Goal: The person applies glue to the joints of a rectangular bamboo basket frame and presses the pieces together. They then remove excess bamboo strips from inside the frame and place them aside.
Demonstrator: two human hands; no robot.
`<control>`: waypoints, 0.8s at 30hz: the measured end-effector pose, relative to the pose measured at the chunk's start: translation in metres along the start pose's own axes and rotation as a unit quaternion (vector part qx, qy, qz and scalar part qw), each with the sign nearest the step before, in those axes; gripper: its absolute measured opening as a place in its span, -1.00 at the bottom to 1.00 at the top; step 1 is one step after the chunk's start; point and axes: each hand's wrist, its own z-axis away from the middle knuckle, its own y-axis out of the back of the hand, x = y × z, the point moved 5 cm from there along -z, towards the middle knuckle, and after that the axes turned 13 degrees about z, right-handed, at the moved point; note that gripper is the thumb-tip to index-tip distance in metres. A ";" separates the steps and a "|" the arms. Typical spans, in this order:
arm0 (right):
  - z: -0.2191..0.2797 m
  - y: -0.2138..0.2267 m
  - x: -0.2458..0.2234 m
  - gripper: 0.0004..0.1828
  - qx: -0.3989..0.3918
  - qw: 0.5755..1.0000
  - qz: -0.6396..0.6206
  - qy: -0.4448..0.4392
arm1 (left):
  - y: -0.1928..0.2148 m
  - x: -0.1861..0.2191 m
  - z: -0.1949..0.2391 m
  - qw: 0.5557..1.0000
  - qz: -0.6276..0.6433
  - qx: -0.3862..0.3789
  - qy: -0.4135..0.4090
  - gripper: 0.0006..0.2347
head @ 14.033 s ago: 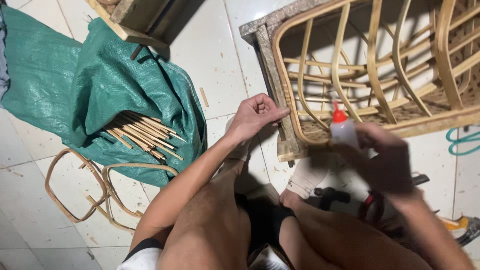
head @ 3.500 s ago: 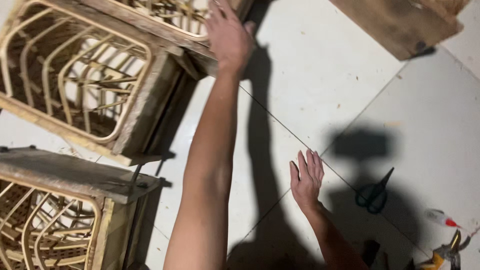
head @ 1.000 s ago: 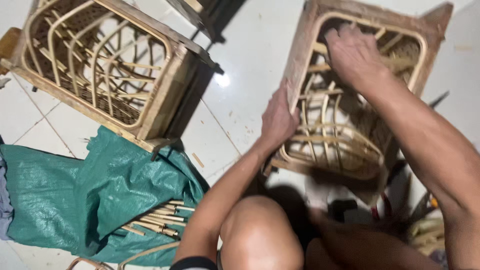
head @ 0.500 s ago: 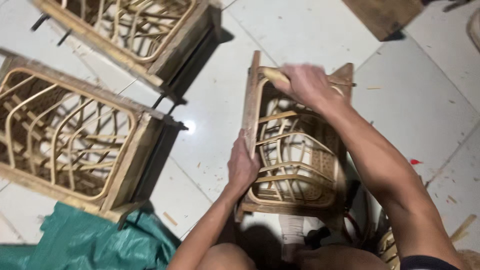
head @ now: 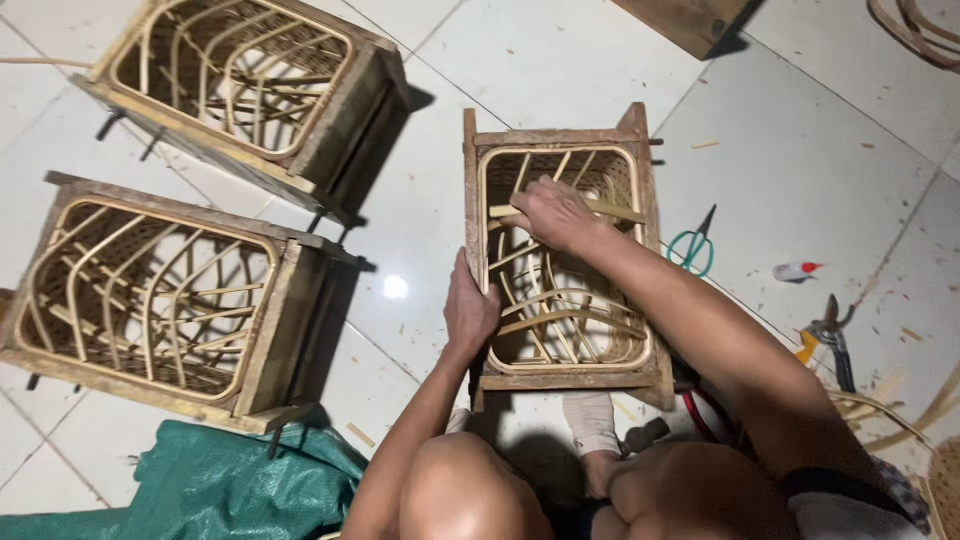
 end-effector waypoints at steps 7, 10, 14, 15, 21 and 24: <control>0.013 0.042 -0.011 -0.48 -0.217 0.971 -0.025 -0.101 | 0.000 -0.003 0.000 1.000 -0.025 -0.012 0.012 -0.26; 0.025 0.039 -0.012 -0.41 -0.156 0.985 -0.029 -0.068 | -0.002 -0.009 -0.003 0.999 -0.026 -0.009 0.026 -0.26; 0.045 0.023 -0.027 -0.71 -0.002 1.000 -0.008 -0.007 | -0.002 -0.022 -0.002 0.999 -0.014 0.024 -0.031 -0.24; 0.048 0.014 -0.026 -0.77 -0.014 1.000 -0.013 -0.008 | -0.004 -0.024 -0.005 0.998 -0.015 0.035 -0.049 -0.24; 0.066 -0.020 -0.046 -0.74 -0.105 0.987 -0.118 -0.041 | -0.012 -0.050 -0.021 0.996 -0.076 0.019 0.040 -0.23; 0.060 -0.024 -0.055 -0.70 -0.119 0.978 -0.142 -0.100 | -0.005 -0.050 -0.024 0.997 -0.061 0.022 -0.043 -0.34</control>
